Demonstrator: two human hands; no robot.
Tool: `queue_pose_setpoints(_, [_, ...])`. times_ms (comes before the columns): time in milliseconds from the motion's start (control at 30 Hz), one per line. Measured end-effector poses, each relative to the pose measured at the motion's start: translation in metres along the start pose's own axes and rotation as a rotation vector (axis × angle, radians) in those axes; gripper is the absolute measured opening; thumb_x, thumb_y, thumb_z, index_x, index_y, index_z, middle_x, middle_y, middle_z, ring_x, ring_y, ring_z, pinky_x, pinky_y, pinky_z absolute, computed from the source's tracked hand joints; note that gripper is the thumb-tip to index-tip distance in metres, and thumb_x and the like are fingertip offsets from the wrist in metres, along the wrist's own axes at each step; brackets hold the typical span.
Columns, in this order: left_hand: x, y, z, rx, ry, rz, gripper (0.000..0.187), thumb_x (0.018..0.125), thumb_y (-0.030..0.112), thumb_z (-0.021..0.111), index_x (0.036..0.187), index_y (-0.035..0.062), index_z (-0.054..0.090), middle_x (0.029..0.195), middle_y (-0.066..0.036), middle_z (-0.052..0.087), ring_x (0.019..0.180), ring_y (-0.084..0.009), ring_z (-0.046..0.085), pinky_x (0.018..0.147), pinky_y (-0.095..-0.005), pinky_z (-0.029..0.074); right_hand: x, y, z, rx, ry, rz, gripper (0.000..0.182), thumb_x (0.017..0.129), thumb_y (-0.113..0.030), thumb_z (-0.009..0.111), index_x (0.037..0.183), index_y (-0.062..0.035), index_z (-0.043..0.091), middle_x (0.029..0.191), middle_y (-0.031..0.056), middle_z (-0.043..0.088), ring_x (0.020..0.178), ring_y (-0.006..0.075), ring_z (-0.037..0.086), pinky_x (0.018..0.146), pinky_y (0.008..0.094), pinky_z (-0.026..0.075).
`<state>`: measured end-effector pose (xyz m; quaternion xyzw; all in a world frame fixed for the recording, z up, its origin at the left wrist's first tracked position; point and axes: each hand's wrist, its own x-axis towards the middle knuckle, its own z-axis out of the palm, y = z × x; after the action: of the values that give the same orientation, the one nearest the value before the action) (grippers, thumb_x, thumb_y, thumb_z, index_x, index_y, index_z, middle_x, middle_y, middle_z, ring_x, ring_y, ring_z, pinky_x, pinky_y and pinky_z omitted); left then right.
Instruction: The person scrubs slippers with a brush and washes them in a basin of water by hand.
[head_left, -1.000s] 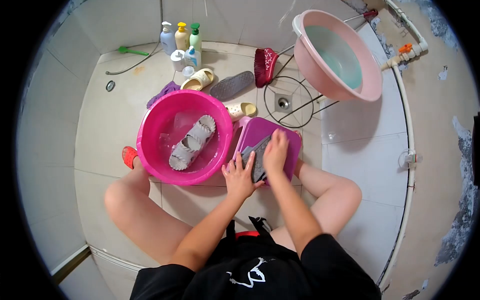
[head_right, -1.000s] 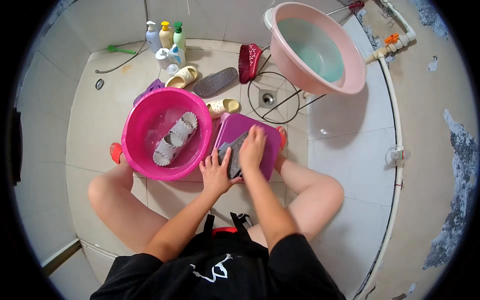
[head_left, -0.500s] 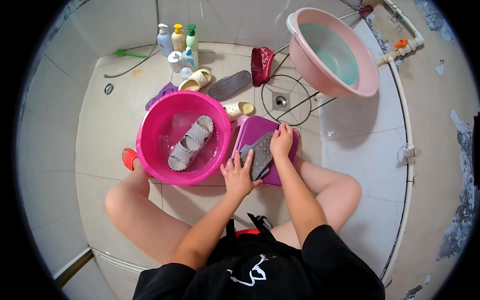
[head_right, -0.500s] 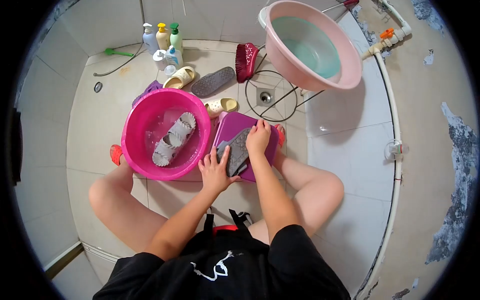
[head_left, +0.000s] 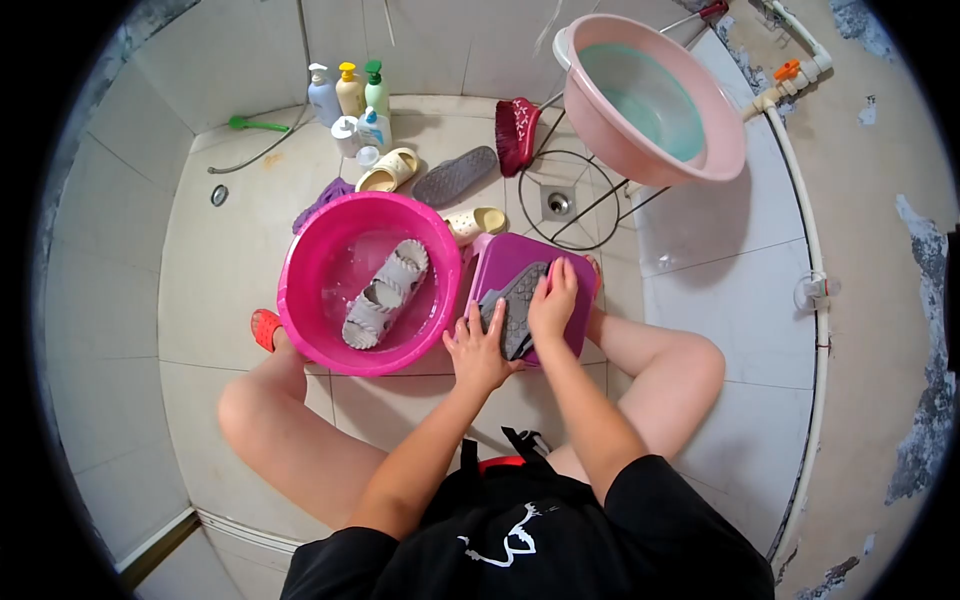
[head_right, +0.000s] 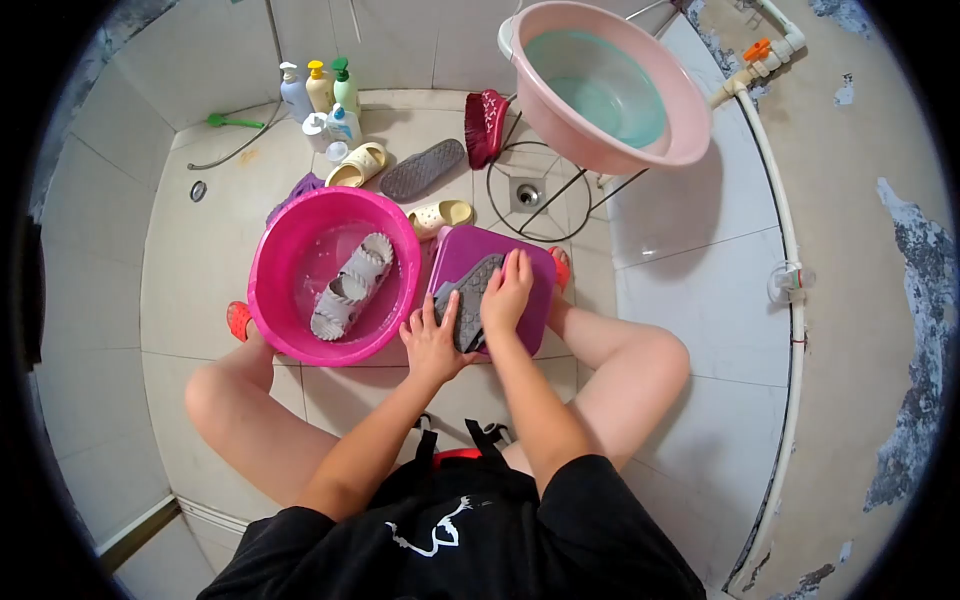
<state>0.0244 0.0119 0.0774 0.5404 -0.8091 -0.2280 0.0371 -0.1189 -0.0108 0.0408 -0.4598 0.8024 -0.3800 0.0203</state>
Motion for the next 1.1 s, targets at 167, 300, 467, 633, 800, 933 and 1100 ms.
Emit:
queue_pose_setpoints(167, [0.004,-0.017,0.045,0.181,0.237,0.047,0.11,0.057,0.045,0.081,0.147,0.0316,0.019,0.147,-0.017,0.025,0.127,-0.0382,0.035,0.096,-0.0635,0.032,-0.081,-0.022,-0.002,0.066,-0.014,-0.086,0.048,0.084,-0.009,0.058,0.13,0.0004,0.049,0.139,0.0254,0.038,0.129,0.0428,0.034,0.108,0.0469,0.028])
queue_pose_setpoints(300, [0.0,0.0,-0.01,0.024,-0.099,-0.003,0.11,0.055,0.033,0.082,0.147,0.0281,0.021,0.147,-0.02,0.021,0.127,-0.0402,0.033,0.092,-0.0625,0.035,-0.005,-0.009,0.001,-0.05,0.038,0.125,0.044,0.083,-0.011,0.06,0.126,-0.0075,0.055,0.126,0.0266,0.045,0.117,0.0431,0.04,0.099,0.05,0.032])
queue_pose_setpoints(467, [0.006,-0.009,-0.039,-0.454,-0.133,-0.042,0.091,0.057,0.031,0.081,0.136,0.0089,0.043,0.134,-0.02,0.036,0.119,-0.0357,0.041,0.093,-0.046,0.041,0.049,-0.024,-0.039,0.266,-0.049,-0.084,0.037,0.081,-0.013,0.063,0.118,-0.0068,0.062,0.117,0.0178,0.058,0.107,0.0333,0.054,0.093,0.0397,0.041])
queue_pose_setpoints(633, [-0.004,-0.03,-0.053,-1.162,-0.313,-0.121,0.068,0.073,0.016,0.073,0.132,-0.0029,0.048,0.102,-0.009,0.063,0.087,-0.0169,0.06,0.081,-0.0288,0.047,-0.027,-0.065,-0.095,0.231,-0.416,-0.556,0.042,0.079,-0.007,0.063,0.12,-0.0132,0.062,0.128,0.009,0.054,0.102,0.0298,0.051,0.09,0.0367,0.045])
queue_pose_setpoints(800, [-0.025,-0.032,-0.026,-1.368,-0.378,-0.126,0.071,0.073,0.01,0.074,0.135,-0.0028,0.044,0.121,-0.013,0.058,0.107,-0.0175,0.056,0.091,-0.0281,0.044,-0.026,-0.043,-0.079,0.059,-0.408,-0.583,0.04,0.08,-0.008,0.062,0.119,-0.0129,0.062,0.126,0.0117,0.055,0.098,0.0309,0.052,0.088,0.0375,0.046])
queue_pose_setpoints(933, [-0.045,-0.022,-0.023,-1.323,-0.308,-0.019,0.075,0.07,0.005,0.07,0.138,0.0003,0.041,0.123,-0.013,0.057,0.105,-0.0165,0.056,0.09,-0.0258,0.043,-0.003,-0.039,-0.058,-0.048,-0.225,-0.449,0.036,0.082,-0.011,0.06,0.118,-0.0128,0.062,0.12,0.0126,0.059,0.097,0.0315,0.052,0.088,0.0381,0.045])
queue_pose_setpoints(1100, [-0.042,-0.024,-0.039,-1.313,-0.192,-0.186,0.076,0.063,-0.01,0.055,0.137,0.0046,0.045,0.114,-0.008,0.06,0.088,-0.0129,0.057,0.073,-0.0238,0.046,-0.031,-0.065,-0.073,-0.111,-0.27,-0.404,0.036,0.082,-0.01,0.06,0.119,-0.0133,0.062,0.12,0.0118,0.059,0.096,0.0312,0.051,0.088,0.0375,0.044])
